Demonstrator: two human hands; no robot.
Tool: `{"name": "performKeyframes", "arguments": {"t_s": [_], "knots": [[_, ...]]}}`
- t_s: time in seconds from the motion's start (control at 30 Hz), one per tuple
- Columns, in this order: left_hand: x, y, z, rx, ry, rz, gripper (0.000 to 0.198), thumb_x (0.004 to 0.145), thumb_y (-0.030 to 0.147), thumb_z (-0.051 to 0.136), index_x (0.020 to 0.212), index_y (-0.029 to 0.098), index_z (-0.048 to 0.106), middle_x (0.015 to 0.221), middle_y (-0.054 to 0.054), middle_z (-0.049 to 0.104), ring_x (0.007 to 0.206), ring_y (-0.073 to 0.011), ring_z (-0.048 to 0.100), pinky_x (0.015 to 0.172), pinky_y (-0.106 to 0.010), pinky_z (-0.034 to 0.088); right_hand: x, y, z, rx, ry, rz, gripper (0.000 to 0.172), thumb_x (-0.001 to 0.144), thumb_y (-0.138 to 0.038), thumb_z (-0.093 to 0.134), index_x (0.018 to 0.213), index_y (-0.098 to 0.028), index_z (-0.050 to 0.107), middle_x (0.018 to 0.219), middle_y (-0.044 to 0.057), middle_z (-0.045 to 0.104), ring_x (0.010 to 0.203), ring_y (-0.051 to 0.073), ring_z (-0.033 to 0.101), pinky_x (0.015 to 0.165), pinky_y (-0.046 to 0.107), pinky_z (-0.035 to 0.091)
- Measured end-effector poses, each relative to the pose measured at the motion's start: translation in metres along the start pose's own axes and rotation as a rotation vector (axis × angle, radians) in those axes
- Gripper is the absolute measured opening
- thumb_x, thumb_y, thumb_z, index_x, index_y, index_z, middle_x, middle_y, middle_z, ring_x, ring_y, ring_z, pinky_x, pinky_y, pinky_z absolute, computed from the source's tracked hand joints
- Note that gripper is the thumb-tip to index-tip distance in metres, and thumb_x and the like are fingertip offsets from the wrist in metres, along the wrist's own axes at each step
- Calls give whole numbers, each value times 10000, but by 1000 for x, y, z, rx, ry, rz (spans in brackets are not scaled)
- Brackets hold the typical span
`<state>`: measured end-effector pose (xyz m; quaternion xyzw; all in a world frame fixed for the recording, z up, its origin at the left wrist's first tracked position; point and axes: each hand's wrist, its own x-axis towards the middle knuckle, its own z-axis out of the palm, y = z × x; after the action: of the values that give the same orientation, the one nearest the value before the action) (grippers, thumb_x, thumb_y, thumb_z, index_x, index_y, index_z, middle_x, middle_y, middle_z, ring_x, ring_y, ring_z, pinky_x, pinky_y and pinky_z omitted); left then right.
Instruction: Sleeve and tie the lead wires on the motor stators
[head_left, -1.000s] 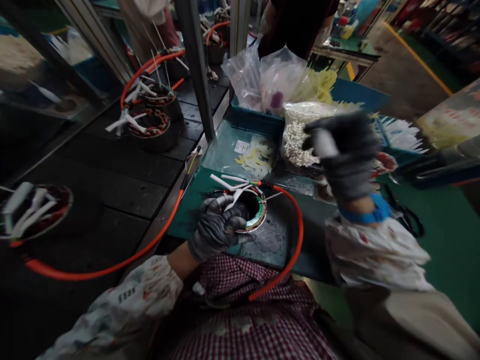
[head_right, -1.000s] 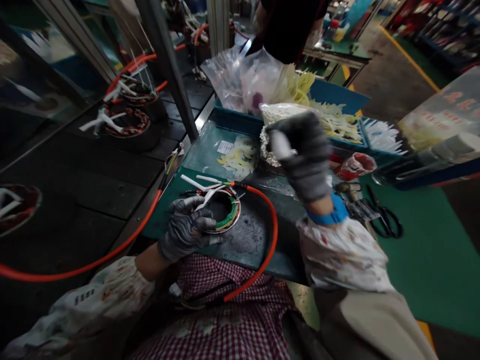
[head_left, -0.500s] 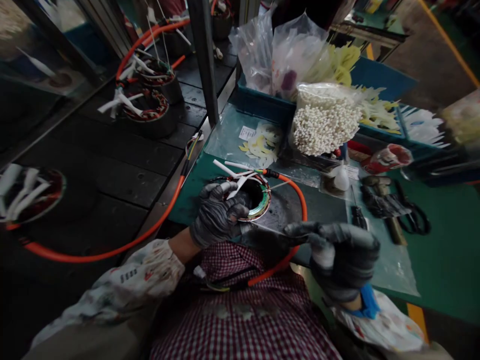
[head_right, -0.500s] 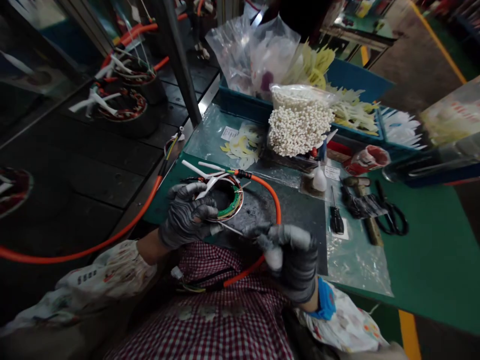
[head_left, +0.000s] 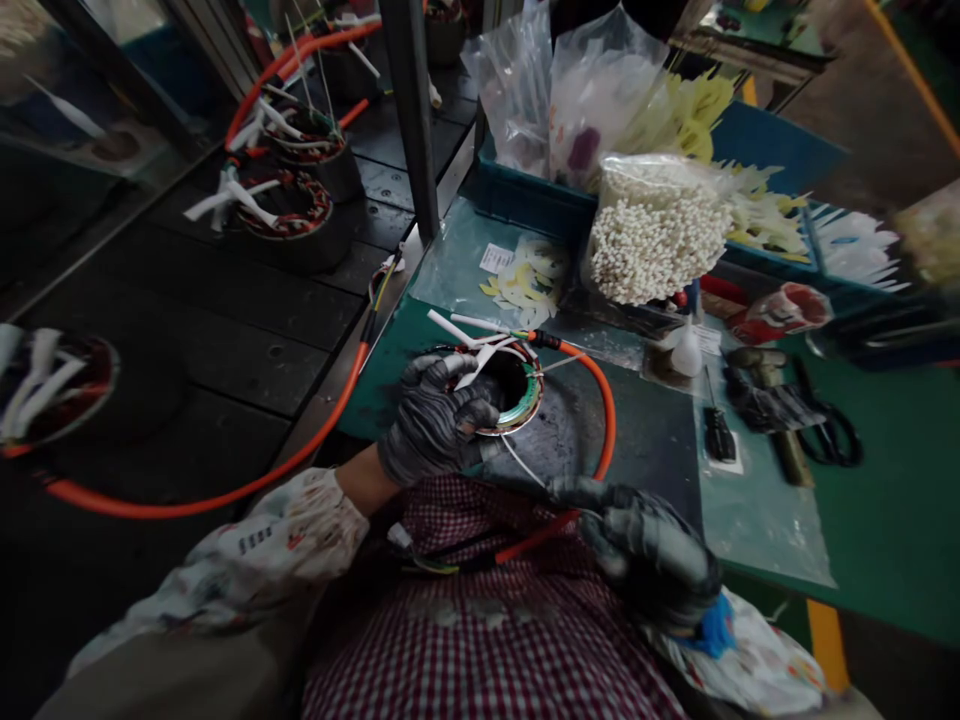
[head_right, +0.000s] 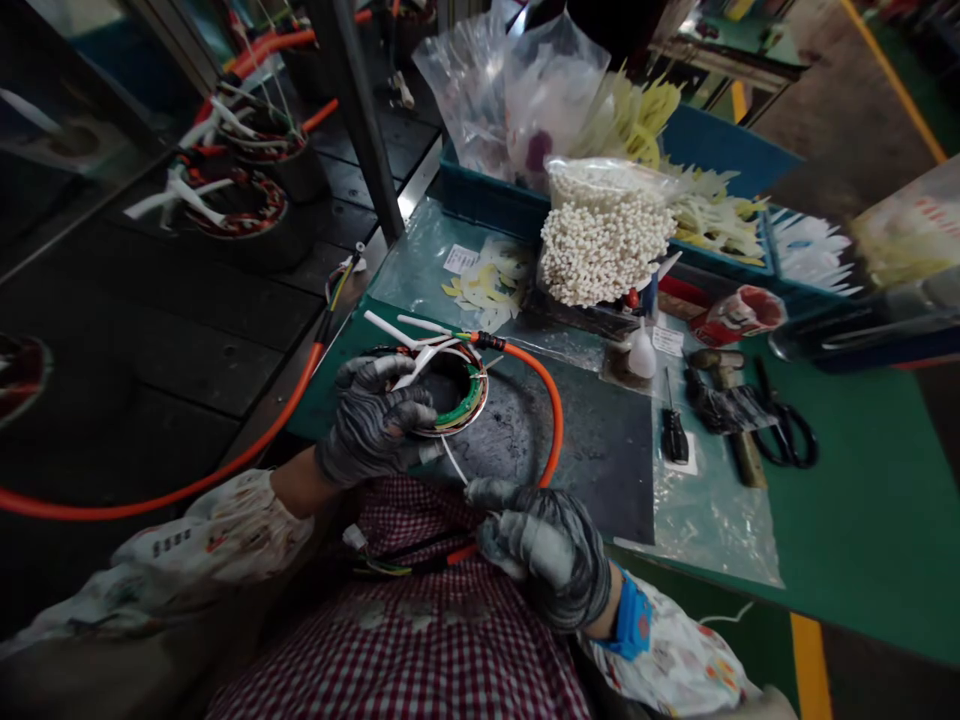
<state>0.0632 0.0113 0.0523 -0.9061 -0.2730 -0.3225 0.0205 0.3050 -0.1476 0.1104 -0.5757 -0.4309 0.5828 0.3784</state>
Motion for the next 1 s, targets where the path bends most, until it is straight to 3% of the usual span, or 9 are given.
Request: {"name": "performKeyframes", "arguments": {"t_s": [0.17, 0.27, 0.37, 0.47, 0.53, 0.67, 0.73, 0.83, 1.0], "knots": [[5, -6, -8, -65, -3, 38, 230, 929, 464, 837, 1072, 298, 766, 1150, -28, 854, 1308, -345, 693, 1189, -536, 448, 39, -8, 13, -370, 279, -358, 168, 885, -420, 861, 989, -294, 896, 807, 31, 843, 690, 226, 770, 675, 346, 663], [7, -9, -11, -145, 3, 54, 206, 946, 431, 836, 1106, 312, 787, 1161, 3, 863, 1302, -322, 697, 1194, -523, 471, 72, -11, 14, -479, 375, -410, 236, 859, -469, 902, 1016, -294, 884, 844, 33, 864, 721, 245, 791, 702, 357, 670], [7, -9, -8, -199, 63, 28, 217, 898, 399, 877, 1071, 295, 800, 1171, -17, 852, 1304, -335, 692, 1165, -517, 510, 96, -17, 15, -541, 318, -513, 293, 915, -482, 870, 1143, -299, 896, 1017, 79, 903, 898, 303, 847, 821, 411, 696], [6, -9, -4, -212, 74, -3, 229, 881, 428, 885, 1035, 273, 817, 1268, -53, 817, 1315, -345, 690, 1163, -518, 532, 109, -23, 17, -498, 212, -584, 172, 1009, -378, 769, 1084, -291, 898, 958, 51, 896, 863, 267, 843, 831, 401, 699], [5, -9, -1, -215, 42, -4, 215, 901, 447, 863, 1032, 280, 835, 1270, -53, 807, 1329, -342, 683, 1189, -524, 529, 111, -27, 17, -345, 183, -563, 156, 1032, -330, 740, 1051, -280, 887, 927, 22, 889, 821, 229, 835, 810, 369, 703], [3, -8, 1, -196, -46, -51, 236, 892, 488, 839, 1016, 288, 854, 1242, -69, 808, 1342, -366, 672, 1207, -570, 523, 110, -36, 5, -157, 1, -472, 167, 1060, -338, 756, 1148, -307, 895, 1112, 11, 911, 1028, 240, 868, 946, 385, 721], [2, -7, 1, -201, -75, -104, 253, 879, 505, 831, 997, 282, 847, 1231, -71, 806, 1353, -369, 669, 1213, -573, 523, 109, -38, 0, -182, -47, -490, 132, 1001, -301, 819, 1104, -293, 903, 1047, 17, 908, 941, 241, 868, 864, 386, 730], [2, -6, -1, -218, -60, -100, 192, 934, 474, 792, 987, 295, 837, 1172, -42, 821, 1375, -354, 661, 1242, -573, 495, 108, -37, -2, -193, 26, -529, 105, 919, -239, 843, 1010, -250, 893, 901, 21, 881, 739, 211, 818, 663, 341, 691], [3, -9, -2, -240, -67, -48, 155, 955, 452, 796, 931, 300, 814, 1096, -29, 815, 1360, -341, 667, 1230, -526, 506, 110, -33, -2, -234, 56, -528, 102, 925, -243, 822, 1003, -246, 889, 865, 20, 863, 677, 181, 760, 637, 318, 661]]}}
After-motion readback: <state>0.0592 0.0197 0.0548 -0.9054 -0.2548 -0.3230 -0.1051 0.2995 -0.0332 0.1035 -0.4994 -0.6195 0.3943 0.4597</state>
